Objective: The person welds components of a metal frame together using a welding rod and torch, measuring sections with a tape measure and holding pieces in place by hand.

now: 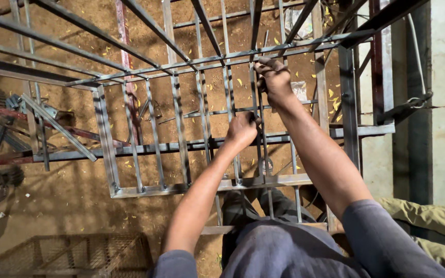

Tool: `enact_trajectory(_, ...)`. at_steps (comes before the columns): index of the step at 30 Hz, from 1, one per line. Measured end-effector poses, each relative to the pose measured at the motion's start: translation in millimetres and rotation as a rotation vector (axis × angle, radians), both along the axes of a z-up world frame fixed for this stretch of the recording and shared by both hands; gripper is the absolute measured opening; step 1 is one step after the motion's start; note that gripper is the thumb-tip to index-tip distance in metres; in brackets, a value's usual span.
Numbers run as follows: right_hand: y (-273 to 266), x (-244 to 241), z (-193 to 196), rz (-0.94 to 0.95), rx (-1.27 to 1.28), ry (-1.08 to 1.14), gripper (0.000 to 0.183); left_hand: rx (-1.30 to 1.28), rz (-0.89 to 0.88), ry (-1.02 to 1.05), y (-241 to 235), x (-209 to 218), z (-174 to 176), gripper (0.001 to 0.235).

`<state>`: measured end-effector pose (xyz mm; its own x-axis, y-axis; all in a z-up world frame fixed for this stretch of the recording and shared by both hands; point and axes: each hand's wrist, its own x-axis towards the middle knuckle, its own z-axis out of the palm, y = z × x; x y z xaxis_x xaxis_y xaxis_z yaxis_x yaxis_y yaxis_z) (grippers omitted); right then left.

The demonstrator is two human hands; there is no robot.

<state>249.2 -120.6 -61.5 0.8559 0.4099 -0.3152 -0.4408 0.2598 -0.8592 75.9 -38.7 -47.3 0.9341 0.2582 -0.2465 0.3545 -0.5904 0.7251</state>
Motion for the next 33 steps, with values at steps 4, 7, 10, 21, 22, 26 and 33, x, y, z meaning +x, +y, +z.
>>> enact_trajectory(4, 10, -3, 1, -0.126, 0.017, 0.057, 0.023, -0.046, -0.018, 0.029, 0, 1, 12, 0.025)
enact_trajectory(7, 9, -5, 14, -0.140, 0.017, 0.146, 0.027, -0.073, -0.013, 0.029, 1, 1, 21, 0.026)
enact_trajectory(10, 13, -3, 17, -0.151, -0.019, 0.174, 0.025, -0.068, -0.016, -0.059, 1, -1, 24, 0.026)
enact_trajectory(21, 7, 3, -11, -0.153, 0.054, 0.236, 0.016, -0.109, 0.004, 0.037, 0, 0, 28, 0.023)
enact_trajectory(22, 7, 4, -15, -0.147, 0.070, 0.230, 0.017, -0.108, 0.005, 0.054, 0, 0, 30, 0.024)
enact_trajectory(26, 8, 4, -21, -0.157, 0.085, 0.220, 0.012, -0.109, 0.021, 0.065, -1, -1, 33, 0.022)
enact_trajectory(33, 8, 1, -4, -0.184, 0.073, 0.246, 0.010, -0.074, -0.010, -0.010, -1, -2, 28, 0.019)
